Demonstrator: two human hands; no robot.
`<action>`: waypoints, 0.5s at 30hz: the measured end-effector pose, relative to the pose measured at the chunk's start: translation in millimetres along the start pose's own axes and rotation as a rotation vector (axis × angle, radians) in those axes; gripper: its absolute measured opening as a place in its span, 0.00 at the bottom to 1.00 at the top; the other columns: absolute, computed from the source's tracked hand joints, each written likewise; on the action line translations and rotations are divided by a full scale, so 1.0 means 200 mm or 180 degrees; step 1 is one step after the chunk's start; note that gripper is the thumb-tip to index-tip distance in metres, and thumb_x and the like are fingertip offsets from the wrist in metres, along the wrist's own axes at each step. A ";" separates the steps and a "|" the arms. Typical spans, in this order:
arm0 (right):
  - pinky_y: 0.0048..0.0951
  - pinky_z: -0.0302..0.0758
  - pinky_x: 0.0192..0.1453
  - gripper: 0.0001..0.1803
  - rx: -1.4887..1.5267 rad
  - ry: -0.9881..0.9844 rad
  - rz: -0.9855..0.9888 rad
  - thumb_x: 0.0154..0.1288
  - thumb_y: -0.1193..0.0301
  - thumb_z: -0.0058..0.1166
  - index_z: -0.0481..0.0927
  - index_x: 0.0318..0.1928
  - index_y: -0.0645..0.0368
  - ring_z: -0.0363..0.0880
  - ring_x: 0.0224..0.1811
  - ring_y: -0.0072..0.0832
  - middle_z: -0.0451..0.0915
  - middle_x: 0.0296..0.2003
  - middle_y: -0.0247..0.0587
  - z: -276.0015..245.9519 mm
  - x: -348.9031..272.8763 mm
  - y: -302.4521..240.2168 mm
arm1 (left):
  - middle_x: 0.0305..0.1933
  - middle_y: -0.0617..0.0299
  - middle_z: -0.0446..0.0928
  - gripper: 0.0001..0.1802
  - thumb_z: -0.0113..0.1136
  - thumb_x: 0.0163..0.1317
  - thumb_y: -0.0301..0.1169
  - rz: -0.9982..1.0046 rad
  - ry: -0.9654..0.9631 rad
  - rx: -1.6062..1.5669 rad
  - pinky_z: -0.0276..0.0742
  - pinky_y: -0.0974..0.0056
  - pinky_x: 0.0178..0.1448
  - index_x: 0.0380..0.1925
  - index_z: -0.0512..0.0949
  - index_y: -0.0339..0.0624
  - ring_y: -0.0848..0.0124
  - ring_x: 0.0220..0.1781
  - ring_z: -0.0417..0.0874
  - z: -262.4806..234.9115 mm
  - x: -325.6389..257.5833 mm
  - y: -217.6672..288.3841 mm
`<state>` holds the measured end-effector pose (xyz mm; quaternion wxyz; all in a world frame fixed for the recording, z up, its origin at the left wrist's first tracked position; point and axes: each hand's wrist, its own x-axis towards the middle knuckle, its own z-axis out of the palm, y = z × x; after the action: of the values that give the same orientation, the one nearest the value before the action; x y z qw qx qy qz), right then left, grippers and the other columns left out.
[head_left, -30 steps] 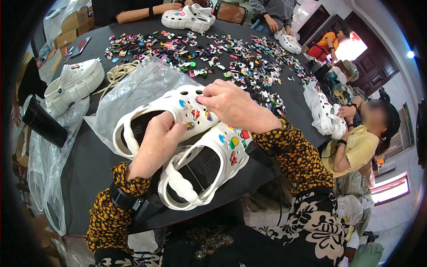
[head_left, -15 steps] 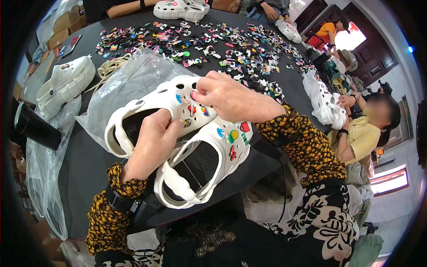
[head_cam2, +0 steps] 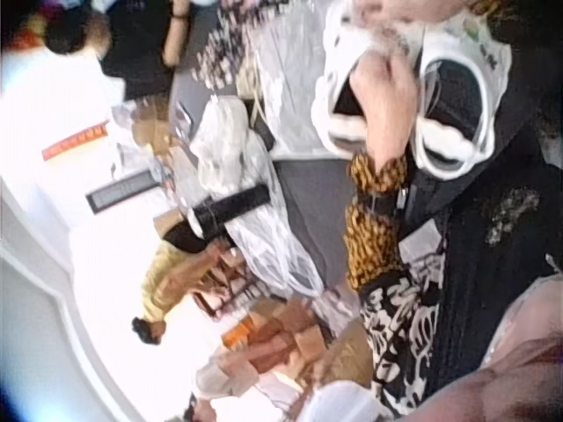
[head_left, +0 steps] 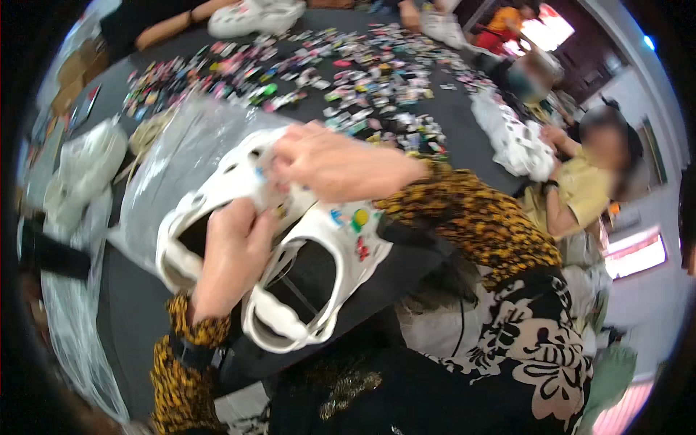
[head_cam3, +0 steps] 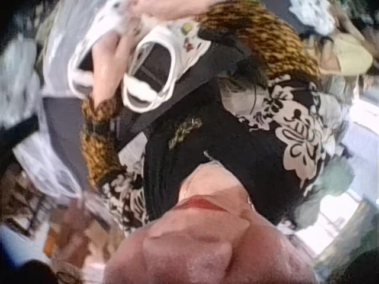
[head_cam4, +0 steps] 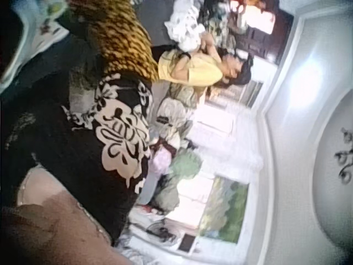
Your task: Decorating white clogs with colorful charms and then placing the finished pair into a plastic bag.
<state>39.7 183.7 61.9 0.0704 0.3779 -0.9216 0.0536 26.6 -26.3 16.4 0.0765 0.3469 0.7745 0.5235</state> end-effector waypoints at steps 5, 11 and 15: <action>0.33 0.65 0.44 0.08 -0.0597 0.0017 0.0122 0.52 0.71 0.49 0.80 0.32 0.56 0.69 0.45 0.33 0.74 0.36 0.38 0.08 0.07 -0.01 | 0.18 0.64 0.66 0.11 0.54 0.59 0.24 -0.0516 0.0166 -0.0413 0.59 0.67 0.24 0.20 0.68 0.31 0.80 0.23 0.63 -0.04 -0.03 -0.01; 0.32 0.64 0.45 0.07 -0.0851 -0.0039 0.0496 0.51 0.71 0.51 0.80 0.27 0.59 0.68 0.46 0.33 0.74 0.35 0.39 -0.05 0.02 -0.02 | 0.32 0.64 0.75 0.11 0.52 0.61 0.27 -0.0621 0.0120 -0.1235 0.66 0.73 0.35 0.36 0.74 0.26 0.81 0.32 0.70 -0.04 0.04 -0.01; 0.34 0.65 0.48 0.09 -0.0346 0.0178 0.0723 0.49 0.75 0.54 0.81 0.34 0.60 0.70 0.46 0.34 0.74 0.37 0.41 -0.11 -0.06 -0.04 | 0.40 0.59 0.78 0.15 0.52 0.61 0.26 -0.0515 -0.0012 -0.1355 0.70 0.71 0.43 0.44 0.73 0.24 0.77 0.39 0.75 -0.02 0.02 -0.06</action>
<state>55.2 189.4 81.7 0.1100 0.2650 -0.9577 0.0218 15.4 -29.6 9.0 0.1911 0.2607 0.6717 0.6665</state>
